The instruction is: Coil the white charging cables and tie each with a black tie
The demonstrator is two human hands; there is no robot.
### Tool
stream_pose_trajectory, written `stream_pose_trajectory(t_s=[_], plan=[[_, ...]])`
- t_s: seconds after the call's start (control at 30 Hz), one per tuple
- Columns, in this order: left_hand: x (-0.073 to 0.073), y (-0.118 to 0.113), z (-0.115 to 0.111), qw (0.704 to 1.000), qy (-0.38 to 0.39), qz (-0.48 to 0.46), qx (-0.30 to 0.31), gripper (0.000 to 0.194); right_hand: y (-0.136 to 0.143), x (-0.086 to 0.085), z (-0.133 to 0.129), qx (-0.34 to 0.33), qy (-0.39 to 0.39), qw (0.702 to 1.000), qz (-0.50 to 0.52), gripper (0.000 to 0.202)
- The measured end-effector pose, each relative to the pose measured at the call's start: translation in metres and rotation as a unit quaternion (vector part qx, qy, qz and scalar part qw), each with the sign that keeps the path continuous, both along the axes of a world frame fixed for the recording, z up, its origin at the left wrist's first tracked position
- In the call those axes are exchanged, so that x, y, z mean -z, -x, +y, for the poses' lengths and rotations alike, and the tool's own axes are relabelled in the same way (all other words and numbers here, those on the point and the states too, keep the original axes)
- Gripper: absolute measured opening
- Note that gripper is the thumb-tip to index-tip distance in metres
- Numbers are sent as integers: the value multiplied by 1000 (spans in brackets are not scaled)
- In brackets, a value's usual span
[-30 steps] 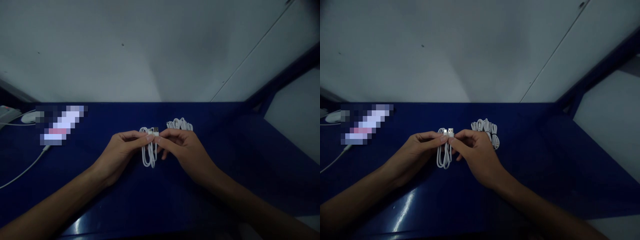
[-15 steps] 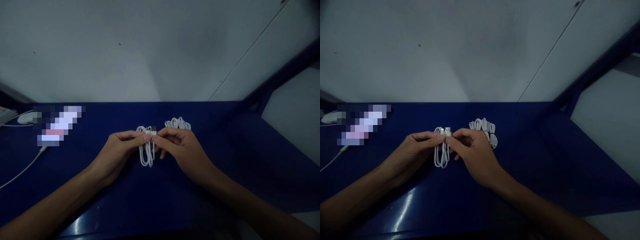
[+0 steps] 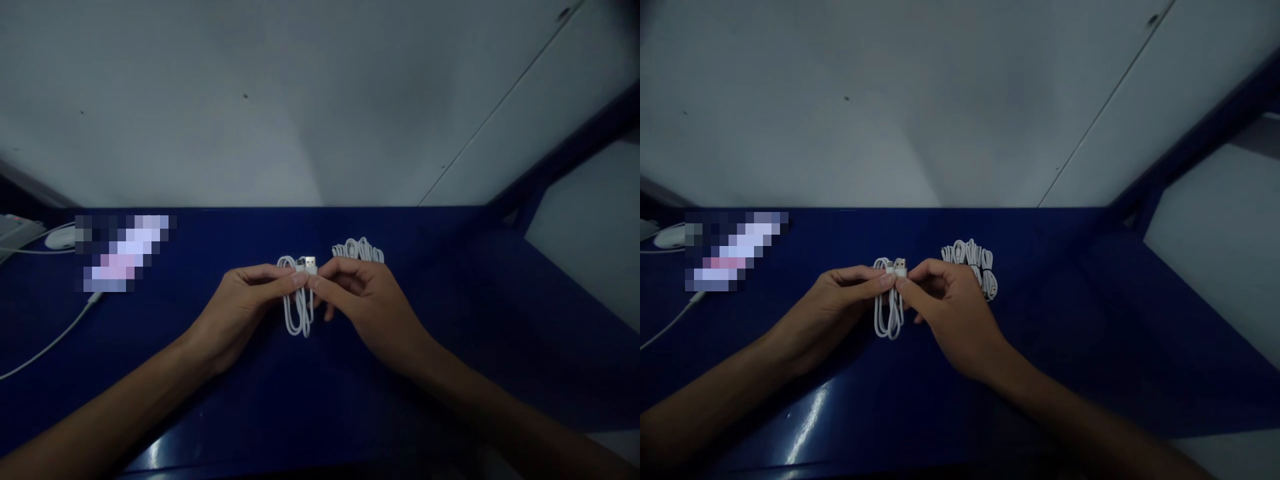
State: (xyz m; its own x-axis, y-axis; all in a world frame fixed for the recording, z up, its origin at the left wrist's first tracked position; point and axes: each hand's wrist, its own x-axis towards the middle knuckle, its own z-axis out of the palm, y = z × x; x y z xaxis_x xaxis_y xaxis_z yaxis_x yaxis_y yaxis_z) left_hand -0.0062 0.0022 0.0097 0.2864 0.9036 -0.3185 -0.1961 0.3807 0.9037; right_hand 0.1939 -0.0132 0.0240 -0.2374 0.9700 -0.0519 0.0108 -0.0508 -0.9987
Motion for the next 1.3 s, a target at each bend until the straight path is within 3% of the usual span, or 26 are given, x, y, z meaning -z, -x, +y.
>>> stream_pose_trajectory(t_s=[0.43,0.73,1.03,1.3], plan=[[3,2,1,999,7,-19,36,13,1,-2,0,-3,8,1000,-8,14],[8,5,-1,999,4,-22,38,14,1,-2,1,-11,13,1000,6,18],[1,3,0,999,-3,-19,34,13,1,1,2,-5,-3,1000,17,15],[5,4,0,999,-5,-21,33,15,1,2,2,0,-4,1000,14,15]])
